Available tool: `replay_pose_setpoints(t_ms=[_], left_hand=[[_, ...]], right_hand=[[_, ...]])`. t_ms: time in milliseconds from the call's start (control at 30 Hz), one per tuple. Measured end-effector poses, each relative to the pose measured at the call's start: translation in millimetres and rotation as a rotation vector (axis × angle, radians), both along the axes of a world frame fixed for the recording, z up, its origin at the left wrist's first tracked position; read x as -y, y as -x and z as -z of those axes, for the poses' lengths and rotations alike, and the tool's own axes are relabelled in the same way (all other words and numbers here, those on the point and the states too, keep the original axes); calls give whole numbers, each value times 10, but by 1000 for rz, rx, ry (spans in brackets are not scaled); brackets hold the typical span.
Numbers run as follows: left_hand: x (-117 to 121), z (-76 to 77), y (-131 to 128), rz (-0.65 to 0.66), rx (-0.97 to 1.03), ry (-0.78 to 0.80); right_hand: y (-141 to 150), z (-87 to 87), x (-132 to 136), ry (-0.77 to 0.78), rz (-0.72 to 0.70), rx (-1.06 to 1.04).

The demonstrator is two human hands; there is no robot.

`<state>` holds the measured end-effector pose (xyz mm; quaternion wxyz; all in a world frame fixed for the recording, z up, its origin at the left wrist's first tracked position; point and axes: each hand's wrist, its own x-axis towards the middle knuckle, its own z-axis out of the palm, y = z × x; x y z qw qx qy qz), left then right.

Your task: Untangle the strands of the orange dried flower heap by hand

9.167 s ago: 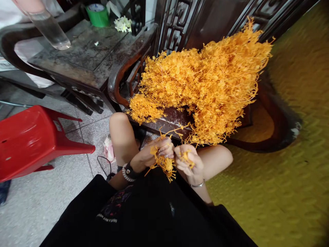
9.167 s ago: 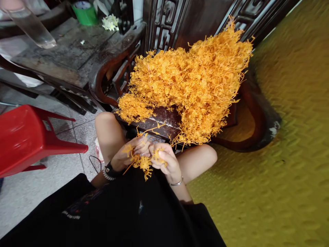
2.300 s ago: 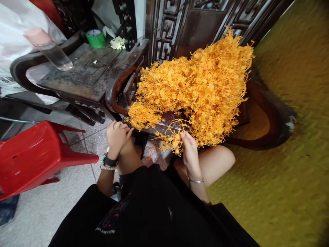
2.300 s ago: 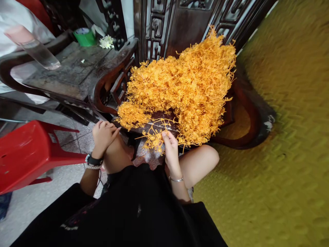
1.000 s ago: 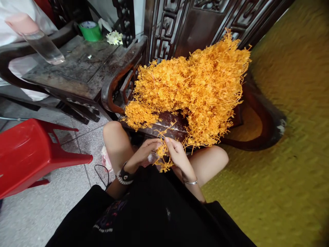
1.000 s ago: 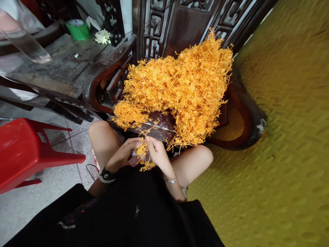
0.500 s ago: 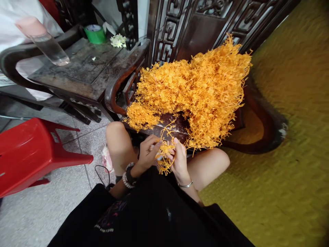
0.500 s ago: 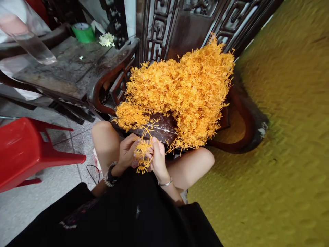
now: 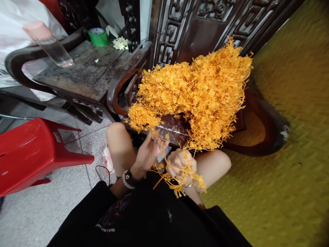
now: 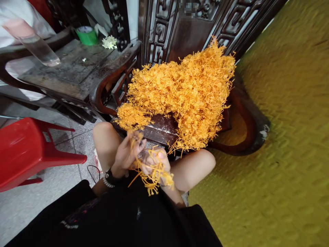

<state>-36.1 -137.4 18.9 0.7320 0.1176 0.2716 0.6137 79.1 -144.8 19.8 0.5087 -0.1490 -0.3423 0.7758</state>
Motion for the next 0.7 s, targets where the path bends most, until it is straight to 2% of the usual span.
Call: replay_pose_setpoints(t_ms=[67,200,267,333,433,567,700], left_hand=[[-7,-42,64,-13,-90,-109],[47,-32,123,49,-461,-285],[58,-10,118,-3,-602,-333],[48,8,108,-107,-656,-366],[20,16,101,-165,-519,-325],[-3,11,104,-23,-289,-191],[-17,27,87,44,-241,-145]], right_hand=[[-51,-46,-16,19,47,44],[-103,-117,-63,230,344,286],[-116,-127,-93,269,418,314],[-134,-115,-121,281,494,325],[-160,-55,-150,260,642,419],[-156,37,-162,211,789,504],[-143,71,-147,113,834,558]])
